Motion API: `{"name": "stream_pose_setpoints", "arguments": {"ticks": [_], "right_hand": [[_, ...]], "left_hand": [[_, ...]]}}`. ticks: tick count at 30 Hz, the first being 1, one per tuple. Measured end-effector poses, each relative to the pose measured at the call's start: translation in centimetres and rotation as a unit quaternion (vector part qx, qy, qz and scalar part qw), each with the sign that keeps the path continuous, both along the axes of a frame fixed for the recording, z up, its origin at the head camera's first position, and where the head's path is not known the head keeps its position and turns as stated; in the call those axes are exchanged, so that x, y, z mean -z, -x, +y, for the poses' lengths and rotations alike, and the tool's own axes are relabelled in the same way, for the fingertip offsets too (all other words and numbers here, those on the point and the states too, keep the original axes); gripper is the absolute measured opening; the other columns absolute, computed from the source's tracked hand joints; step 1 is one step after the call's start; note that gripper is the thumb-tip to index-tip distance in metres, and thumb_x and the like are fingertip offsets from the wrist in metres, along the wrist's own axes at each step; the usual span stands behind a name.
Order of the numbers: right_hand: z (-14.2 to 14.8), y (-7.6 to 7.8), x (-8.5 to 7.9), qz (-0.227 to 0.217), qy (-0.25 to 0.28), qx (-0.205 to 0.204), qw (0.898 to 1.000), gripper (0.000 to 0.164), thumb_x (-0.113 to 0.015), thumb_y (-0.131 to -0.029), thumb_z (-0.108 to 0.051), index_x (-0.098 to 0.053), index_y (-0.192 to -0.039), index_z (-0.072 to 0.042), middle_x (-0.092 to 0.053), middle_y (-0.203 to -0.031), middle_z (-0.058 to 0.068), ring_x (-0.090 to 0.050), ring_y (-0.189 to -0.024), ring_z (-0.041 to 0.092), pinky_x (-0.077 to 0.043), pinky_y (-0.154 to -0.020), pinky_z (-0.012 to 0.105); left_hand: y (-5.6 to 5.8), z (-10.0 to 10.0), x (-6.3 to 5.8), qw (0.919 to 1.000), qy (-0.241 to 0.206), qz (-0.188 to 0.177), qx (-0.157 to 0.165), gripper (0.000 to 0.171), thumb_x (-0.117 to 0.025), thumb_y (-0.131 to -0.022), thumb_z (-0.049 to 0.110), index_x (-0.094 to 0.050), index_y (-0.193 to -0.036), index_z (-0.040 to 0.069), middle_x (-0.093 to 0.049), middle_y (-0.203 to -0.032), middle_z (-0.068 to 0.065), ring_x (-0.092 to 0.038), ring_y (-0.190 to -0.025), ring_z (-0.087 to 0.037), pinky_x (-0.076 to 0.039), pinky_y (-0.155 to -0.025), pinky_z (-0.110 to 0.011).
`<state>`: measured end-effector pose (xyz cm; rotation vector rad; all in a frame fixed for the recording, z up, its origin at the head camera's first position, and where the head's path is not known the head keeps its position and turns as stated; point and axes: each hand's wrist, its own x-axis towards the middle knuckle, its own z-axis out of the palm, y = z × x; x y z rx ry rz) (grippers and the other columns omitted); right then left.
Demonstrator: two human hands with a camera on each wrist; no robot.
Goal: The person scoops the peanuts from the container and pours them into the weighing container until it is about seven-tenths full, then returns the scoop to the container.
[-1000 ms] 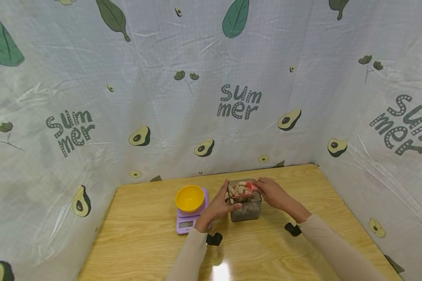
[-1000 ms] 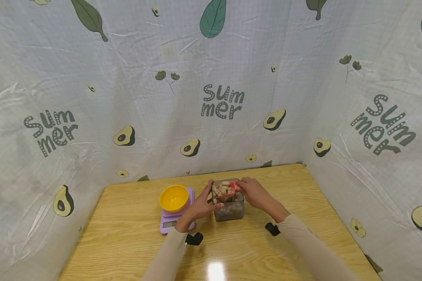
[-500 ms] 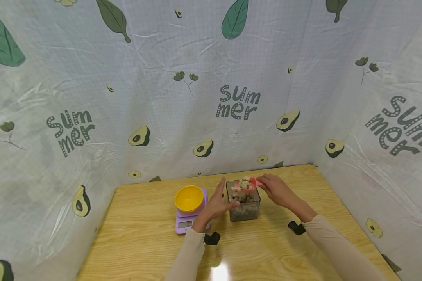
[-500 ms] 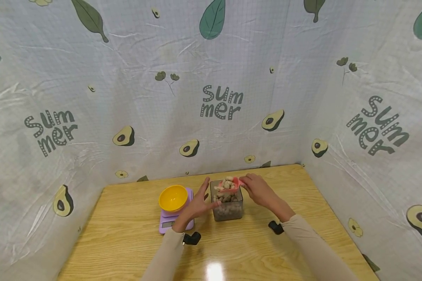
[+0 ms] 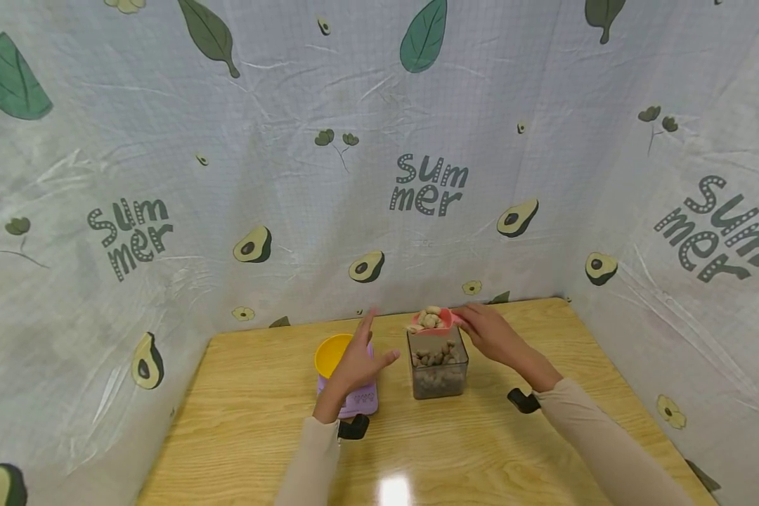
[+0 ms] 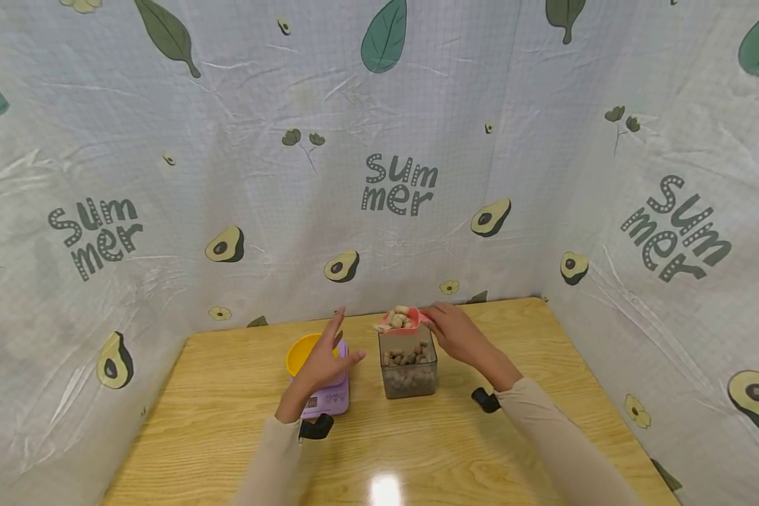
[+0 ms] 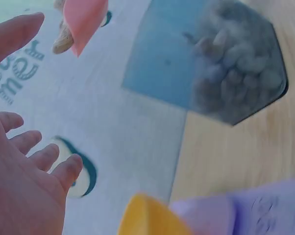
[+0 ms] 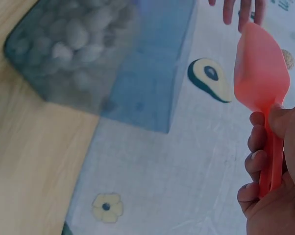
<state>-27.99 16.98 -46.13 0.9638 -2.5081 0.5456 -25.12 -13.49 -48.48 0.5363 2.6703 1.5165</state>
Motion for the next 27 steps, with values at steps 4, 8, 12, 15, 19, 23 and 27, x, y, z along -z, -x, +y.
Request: {"name": "stream_pose_setpoints", "arguments": {"ticks": [4, 8, 12, 15, 19, 23, 27], "right_hand": [[-1.3, 0.3, -0.3, 0.001, 0.009, -0.012, 1.0, 0.022, -0.059, -0.097, -0.012, -0.066, -0.117, -0.004, -0.066, -0.096, 0.007, -0.061, -0.086, 0.023, -0.051, -0.075, 0.041], [-2.8, 0.5, -0.7, -0.01, 0.013, -0.021, 1.0, 0.024, -0.056, -0.099, -0.015, -0.065, -0.118, -0.003, -0.065, -0.095, 0.007, -0.06, -0.085, 0.022, -0.049, -0.074, 0.039], [-4.5, 0.8, -1.0, -0.008, 0.019, -0.031, 0.999, 0.025, -0.056, -0.099, -0.015, -0.065, -0.118, -0.002, -0.065, -0.094, 0.008, -0.059, -0.083, 0.022, -0.049, -0.073, 0.038], [-5.8, 1.2, -1.1, 0.004, 0.012, -0.036, 0.999, 0.024, -0.057, -0.098, -0.015, -0.066, -0.116, -0.001, -0.066, -0.093, 0.008, -0.061, -0.084, 0.023, -0.051, -0.075, 0.039], [-7.4, 1.7, -0.9, 0.002, -0.007, -0.034, 0.999, 0.024, -0.056, -0.099, -0.017, -0.066, -0.115, -0.002, -0.066, -0.094, 0.009, -0.062, -0.087, 0.025, -0.052, -0.079, 0.041], [-8.9, 2.1, -0.4, -0.015, -0.018, -0.037, 0.999, 0.026, -0.054, -0.101, -0.018, -0.066, -0.116, -0.002, -0.067, -0.097, 0.01, -0.063, -0.091, 0.027, -0.052, -0.084, 0.043], [-10.1, 2.3, 0.0, -0.038, -0.028, -0.035, 0.998, 0.027, -0.052, -0.102, -0.019, -0.066, -0.118, -0.003, -0.068, -0.102, 0.009, -0.063, -0.096, 0.026, -0.053, -0.088, 0.041]], "left_hand": [[-0.2, -2.0, -0.3, 0.9993, 0.003, 0.017, -0.033, 0.1, -0.074, -0.086, 0.039, -0.008, -0.16, 0.029, -0.009, -0.167, -0.006, -0.026, -0.148, -0.041, -0.026, -0.118, -0.057], [-0.3, -3.8, -0.1, 0.9973, 0.017, 0.031, -0.064, 0.097, -0.074, -0.085, 0.032, -0.012, -0.16, 0.022, -0.013, -0.166, -0.009, -0.02, -0.15, -0.042, -0.021, -0.117, -0.064], [-0.4, -5.4, 0.6, 0.9956, 0.04, 0.03, -0.079, 0.1, -0.074, -0.084, 0.038, -0.013, -0.159, 0.017, -0.014, -0.166, -0.013, -0.022, -0.149, -0.044, -0.022, -0.116, -0.066], [-0.4, -6.4, 1.4, 0.9948, 0.053, 0.017, -0.085, 0.105, -0.075, -0.081, 0.044, -0.011, -0.159, 0.015, -0.012, -0.165, -0.015, -0.023, -0.148, -0.046, -0.024, -0.115, -0.066], [-0.5, -7.3, 2.4, 0.9932, 0.062, -0.002, -0.098, 0.109, -0.078, -0.079, 0.043, -0.011, -0.159, 0.011, -0.011, -0.165, -0.018, -0.025, -0.146, -0.047, -0.026, -0.115, -0.065], [-0.6, -8.1, 3.2, 0.991, 0.074, -0.017, -0.11, 0.112, -0.079, -0.077, 0.043, -0.01, -0.159, 0.008, -0.012, -0.164, -0.02, -0.025, -0.146, -0.048, -0.026, -0.115, -0.065], [-0.6, -8.7, 3.9, 0.9895, 0.079, -0.038, -0.114, 0.115, -0.08, -0.076, 0.045, -0.008, -0.159, 0.008, -0.011, -0.164, -0.022, -0.023, -0.147, -0.048, -0.023, -0.116, -0.065]]}}
